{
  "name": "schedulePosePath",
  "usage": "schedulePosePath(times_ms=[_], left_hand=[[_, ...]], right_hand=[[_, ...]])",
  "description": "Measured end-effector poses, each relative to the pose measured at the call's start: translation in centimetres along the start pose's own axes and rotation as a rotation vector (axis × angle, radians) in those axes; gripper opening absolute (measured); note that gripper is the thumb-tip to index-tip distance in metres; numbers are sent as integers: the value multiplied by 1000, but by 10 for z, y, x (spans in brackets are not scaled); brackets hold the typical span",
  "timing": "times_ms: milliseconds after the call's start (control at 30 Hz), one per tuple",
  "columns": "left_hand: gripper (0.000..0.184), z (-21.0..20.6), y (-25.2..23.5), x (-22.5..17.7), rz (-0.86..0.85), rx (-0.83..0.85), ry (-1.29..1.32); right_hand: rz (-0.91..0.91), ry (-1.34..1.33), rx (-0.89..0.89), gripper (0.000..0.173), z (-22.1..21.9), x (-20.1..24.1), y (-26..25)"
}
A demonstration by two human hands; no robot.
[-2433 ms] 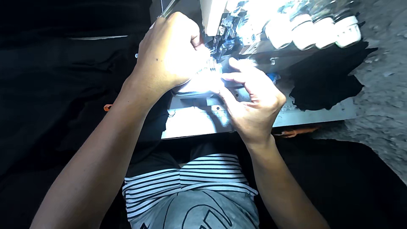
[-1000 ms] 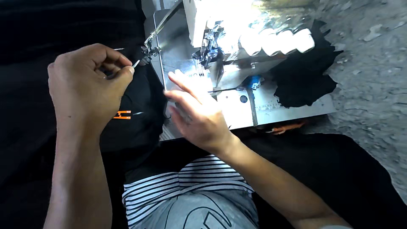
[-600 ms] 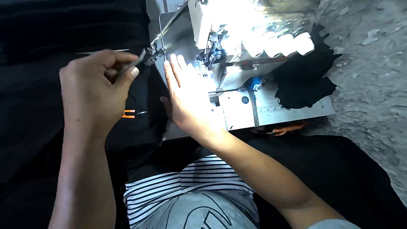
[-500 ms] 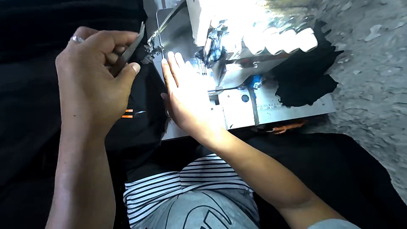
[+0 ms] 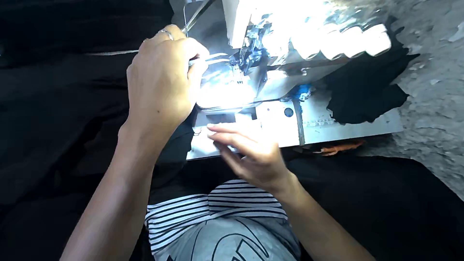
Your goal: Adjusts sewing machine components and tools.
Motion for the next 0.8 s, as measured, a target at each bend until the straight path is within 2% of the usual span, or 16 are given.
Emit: schedulePosePath(times_ms=[133,367,433,500,567,633,700,800], left_hand=[[19,-14,-9,-8,-76,-2,3],[18,-8,12,1,-85,53,65],[22,4,6,15,-55,0,87],[38,16,-7,37,28,-90,73],[52,8,-21,60,136,-54,84],[38,5,-27,69,209,-51,123],[29,17,-23,55,234,-110,125],[34,16,-9,9,196,-167,198]], right_hand=[[-140,165,-123,17,32,-14,-17],[-263,423,55,19,2,-28,-35],[-304,439,120,22,-8,-29,-33],[-340,415,151,23,-13,-30,-33],[-367,366,185,21,-19,-31,-36],[-410,314,216,22,-28,-33,-40],[-477,271,217,25,-36,-36,-46],[-567,310,311,46,-48,-34,-49]])
Point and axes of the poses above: each hand's wrist, its own y-axis away from the middle knuckle, its own z-axis out of the back of the hand, x = y × z, the point moved 10 cm from there along -y, towards the middle knuckle, and after that the axes turned 4 degrees about y, right-handed, at the moved point
